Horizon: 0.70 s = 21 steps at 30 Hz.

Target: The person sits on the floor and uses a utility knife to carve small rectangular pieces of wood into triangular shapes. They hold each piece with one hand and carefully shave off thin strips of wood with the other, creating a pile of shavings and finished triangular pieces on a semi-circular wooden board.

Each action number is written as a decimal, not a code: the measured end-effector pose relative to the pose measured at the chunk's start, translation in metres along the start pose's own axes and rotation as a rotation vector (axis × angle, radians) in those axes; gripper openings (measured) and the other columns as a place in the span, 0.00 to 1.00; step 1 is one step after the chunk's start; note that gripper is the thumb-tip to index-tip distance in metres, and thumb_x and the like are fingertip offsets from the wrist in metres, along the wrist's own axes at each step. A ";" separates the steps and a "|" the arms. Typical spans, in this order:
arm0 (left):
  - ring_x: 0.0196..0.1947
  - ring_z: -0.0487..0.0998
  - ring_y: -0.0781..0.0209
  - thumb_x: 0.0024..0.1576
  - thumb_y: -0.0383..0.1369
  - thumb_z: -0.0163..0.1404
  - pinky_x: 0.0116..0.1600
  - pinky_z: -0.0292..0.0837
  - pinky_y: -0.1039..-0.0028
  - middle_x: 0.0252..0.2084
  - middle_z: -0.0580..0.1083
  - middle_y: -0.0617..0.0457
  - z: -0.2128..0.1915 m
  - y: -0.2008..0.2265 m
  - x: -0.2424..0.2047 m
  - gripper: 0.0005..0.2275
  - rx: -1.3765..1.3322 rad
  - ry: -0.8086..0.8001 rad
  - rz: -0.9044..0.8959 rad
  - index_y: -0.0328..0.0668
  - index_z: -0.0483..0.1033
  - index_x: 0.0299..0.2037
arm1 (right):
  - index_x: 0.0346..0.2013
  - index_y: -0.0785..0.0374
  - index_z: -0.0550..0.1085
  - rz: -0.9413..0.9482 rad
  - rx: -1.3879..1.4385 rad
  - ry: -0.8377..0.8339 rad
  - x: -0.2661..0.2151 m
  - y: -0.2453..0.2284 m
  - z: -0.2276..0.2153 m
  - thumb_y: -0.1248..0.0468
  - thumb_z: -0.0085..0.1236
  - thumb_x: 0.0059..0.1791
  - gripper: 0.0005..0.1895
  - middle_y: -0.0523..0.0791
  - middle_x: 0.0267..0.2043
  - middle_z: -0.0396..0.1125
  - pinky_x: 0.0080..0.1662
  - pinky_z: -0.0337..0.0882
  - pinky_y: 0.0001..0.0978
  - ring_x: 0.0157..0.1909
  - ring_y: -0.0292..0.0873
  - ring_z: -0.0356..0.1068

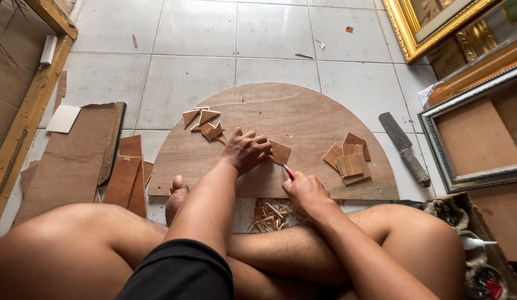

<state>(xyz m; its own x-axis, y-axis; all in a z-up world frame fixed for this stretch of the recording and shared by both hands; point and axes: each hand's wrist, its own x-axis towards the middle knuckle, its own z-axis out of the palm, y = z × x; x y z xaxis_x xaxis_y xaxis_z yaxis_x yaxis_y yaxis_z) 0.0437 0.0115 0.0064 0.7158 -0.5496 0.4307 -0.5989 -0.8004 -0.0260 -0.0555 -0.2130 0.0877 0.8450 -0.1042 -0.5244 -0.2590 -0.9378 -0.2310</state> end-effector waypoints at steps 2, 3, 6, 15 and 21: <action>0.46 0.77 0.61 0.60 0.58 0.57 0.53 0.69 0.58 0.40 0.76 0.69 0.001 0.003 -0.001 0.11 0.005 -0.051 -0.019 0.71 0.76 0.38 | 0.55 0.59 0.81 0.006 0.002 -0.036 -0.025 -0.002 -0.009 0.43 0.42 0.55 0.30 0.60 0.56 0.80 0.60 0.79 0.62 0.63 0.64 0.80; 0.47 0.78 0.60 0.60 0.56 0.59 0.53 0.69 0.59 0.41 0.76 0.68 0.002 -0.005 0.005 0.11 0.024 -0.093 -0.040 0.70 0.76 0.40 | 0.57 0.59 0.81 0.000 0.005 -0.060 -0.031 -0.009 -0.018 0.43 0.41 0.55 0.31 0.59 0.59 0.79 0.63 0.77 0.61 0.66 0.63 0.78; 0.56 0.76 0.59 0.60 0.56 0.60 0.55 0.73 0.61 0.48 0.76 0.68 -0.003 0.001 0.013 0.12 0.002 -0.176 0.018 0.71 0.77 0.45 | 0.57 0.57 0.81 0.002 0.012 -0.072 -0.050 -0.009 -0.038 0.41 0.41 0.55 0.31 0.58 0.59 0.79 0.65 0.76 0.59 0.66 0.62 0.78; 0.38 0.90 0.56 0.72 0.44 0.50 0.41 0.87 0.62 0.36 0.84 0.60 -0.014 0.022 0.009 0.04 -0.169 -0.034 -0.228 0.67 0.76 0.52 | 0.44 0.56 0.83 -0.088 0.675 0.152 -0.041 0.014 -0.045 0.43 0.60 0.52 0.22 0.49 0.32 0.77 0.37 0.77 0.43 0.32 0.49 0.76; 0.32 0.90 0.45 0.73 0.34 0.50 0.34 0.91 0.60 0.35 0.85 0.38 -0.069 0.080 -0.007 0.12 -1.353 -0.001 -0.936 0.38 0.86 0.44 | 0.63 0.58 0.81 -0.107 0.923 0.189 -0.042 -0.015 -0.046 0.53 0.73 0.51 0.27 0.51 0.49 0.81 0.30 0.81 0.31 0.30 0.43 0.72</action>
<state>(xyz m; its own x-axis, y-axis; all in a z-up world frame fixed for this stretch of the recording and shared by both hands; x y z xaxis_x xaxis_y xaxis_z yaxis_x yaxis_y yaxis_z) -0.0338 -0.0319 0.0635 0.9870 -0.0255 -0.1588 0.1572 -0.0564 0.9860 -0.0656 -0.2103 0.1509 0.9266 -0.1603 -0.3402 -0.3749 -0.3214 -0.8696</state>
